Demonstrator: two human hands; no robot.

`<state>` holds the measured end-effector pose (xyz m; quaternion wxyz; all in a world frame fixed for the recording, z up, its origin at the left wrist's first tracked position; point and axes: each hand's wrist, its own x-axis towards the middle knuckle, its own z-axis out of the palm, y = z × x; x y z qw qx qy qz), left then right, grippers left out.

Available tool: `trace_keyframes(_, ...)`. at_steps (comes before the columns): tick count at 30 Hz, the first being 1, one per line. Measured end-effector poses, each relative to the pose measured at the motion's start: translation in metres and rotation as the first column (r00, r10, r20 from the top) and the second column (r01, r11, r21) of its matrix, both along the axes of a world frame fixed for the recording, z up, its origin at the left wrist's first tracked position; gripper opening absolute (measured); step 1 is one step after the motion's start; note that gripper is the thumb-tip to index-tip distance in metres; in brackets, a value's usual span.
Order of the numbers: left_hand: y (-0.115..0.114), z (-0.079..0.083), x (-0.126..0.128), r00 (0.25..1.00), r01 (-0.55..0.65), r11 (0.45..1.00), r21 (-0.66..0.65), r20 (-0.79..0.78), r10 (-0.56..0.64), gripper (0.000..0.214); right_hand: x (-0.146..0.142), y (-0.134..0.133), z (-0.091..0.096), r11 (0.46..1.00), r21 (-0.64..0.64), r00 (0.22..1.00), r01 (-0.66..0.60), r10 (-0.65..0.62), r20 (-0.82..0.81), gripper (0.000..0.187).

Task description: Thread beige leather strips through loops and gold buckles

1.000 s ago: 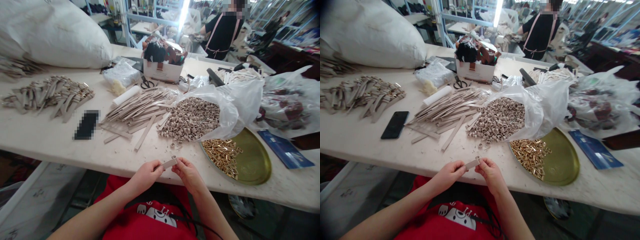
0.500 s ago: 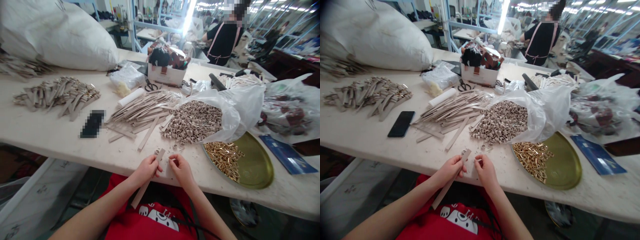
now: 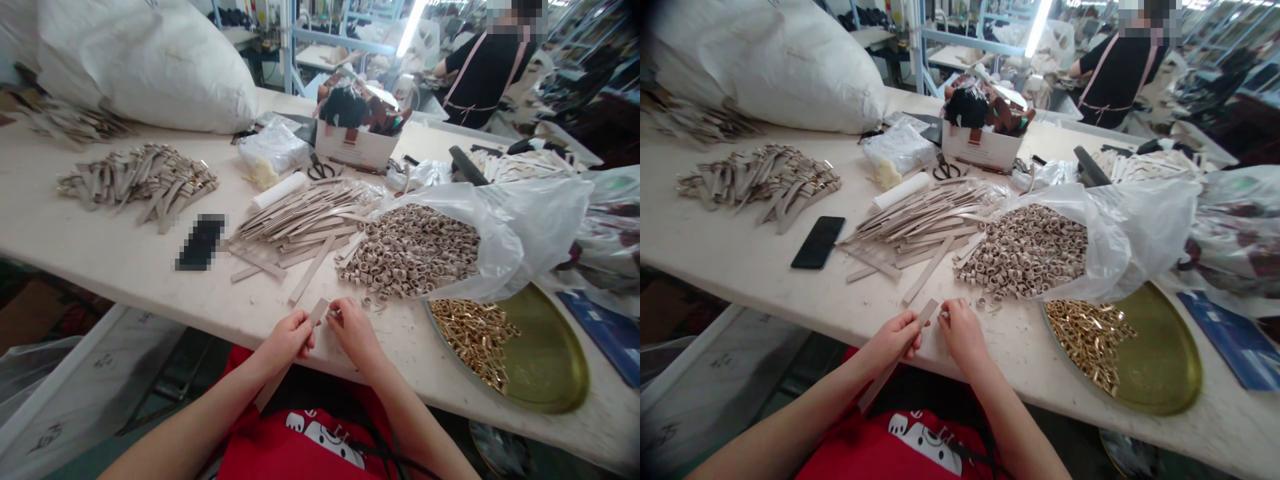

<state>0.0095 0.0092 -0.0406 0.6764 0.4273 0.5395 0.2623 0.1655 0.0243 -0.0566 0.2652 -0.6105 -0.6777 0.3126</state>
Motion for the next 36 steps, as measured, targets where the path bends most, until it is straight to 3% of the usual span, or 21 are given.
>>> trace_keyframes(2, -0.002, 0.000, 0.005, 0.999, 0.038, 0.999, -0.005, -0.007, -0.038, 0.019, 0.009, -0.006, 0.001, 0.989, -0.132, 0.957, 0.072, -0.106, -0.271, 0.008)
trace_keyframes(5, -0.004, 0.004, 0.012, 0.995, 0.096, 0.995, 0.000, -0.013, -0.096, 0.020, 0.021, -0.018, 0.003, 0.947, -0.312, 0.755, 0.079, -0.261, -0.601, 0.016)
trace_keyframes(9, -0.006, 0.015, 0.020, 0.989, 0.139, 0.990, 0.014, -0.045, -0.138, 0.022, 0.028, -0.030, 0.005, 0.906, -0.413, 0.565, 0.097, -0.392, -0.726, 0.019)
trace_keyframes(12, -0.008, 0.018, 0.025, 0.983, 0.168, 0.986, 0.012, -0.070, -0.167, 0.021, 0.027, -0.035, 0.005, 0.891, -0.443, 0.503, 0.095, -0.427, -0.751, 0.020)
trace_keyframes(20, -0.011, 0.007, 0.031, 0.980, 0.169, 0.985, 0.025, -0.111, -0.165, 0.019, 0.023, -0.035, -0.002, 0.887, -0.306, 0.561, 0.345, -0.456, -0.690, 0.022)
trace_keyframes(23, -0.013, 0.008, 0.031, 0.965, 0.216, 0.974, 0.064, -0.164, -0.203, 0.019, 0.022, -0.037, -0.006, 0.904, -0.165, 0.650, 0.395, -0.402, -0.645, 0.022)
trace_keyframes(27, -0.013, 0.011, 0.029, 0.936, 0.276, 0.951, 0.137, -0.266, -0.233, 0.021, 0.024, -0.042, -0.010, 0.932, 0.063, 0.811, 0.358, -0.277, -0.515, 0.018)
trace_keyframes(30, -0.009, 0.017, 0.027, 0.942, 0.290, 0.956, 0.041, -0.189, -0.278, 0.024, 0.026, -0.046, -0.011, 0.934, 0.256, 0.924, 0.249, -0.151, -0.352, 0.015)
trace_keyframes(32, -0.006, 0.021, 0.026, 0.949, 0.309, 0.949, -0.063, -0.052, -0.312, 0.025, 0.026, -0.048, -0.011, 0.932, 0.290, 0.935, 0.218, -0.114, -0.336, 0.017)
trace_keyframes(36, -0.003, 0.025, 0.025, 0.946, 0.323, 0.936, -0.136, 0.082, -0.314, 0.025, 0.028, -0.049, -0.009, 0.943, 0.179, 0.868, 0.282, -0.171, -0.465, 0.021)
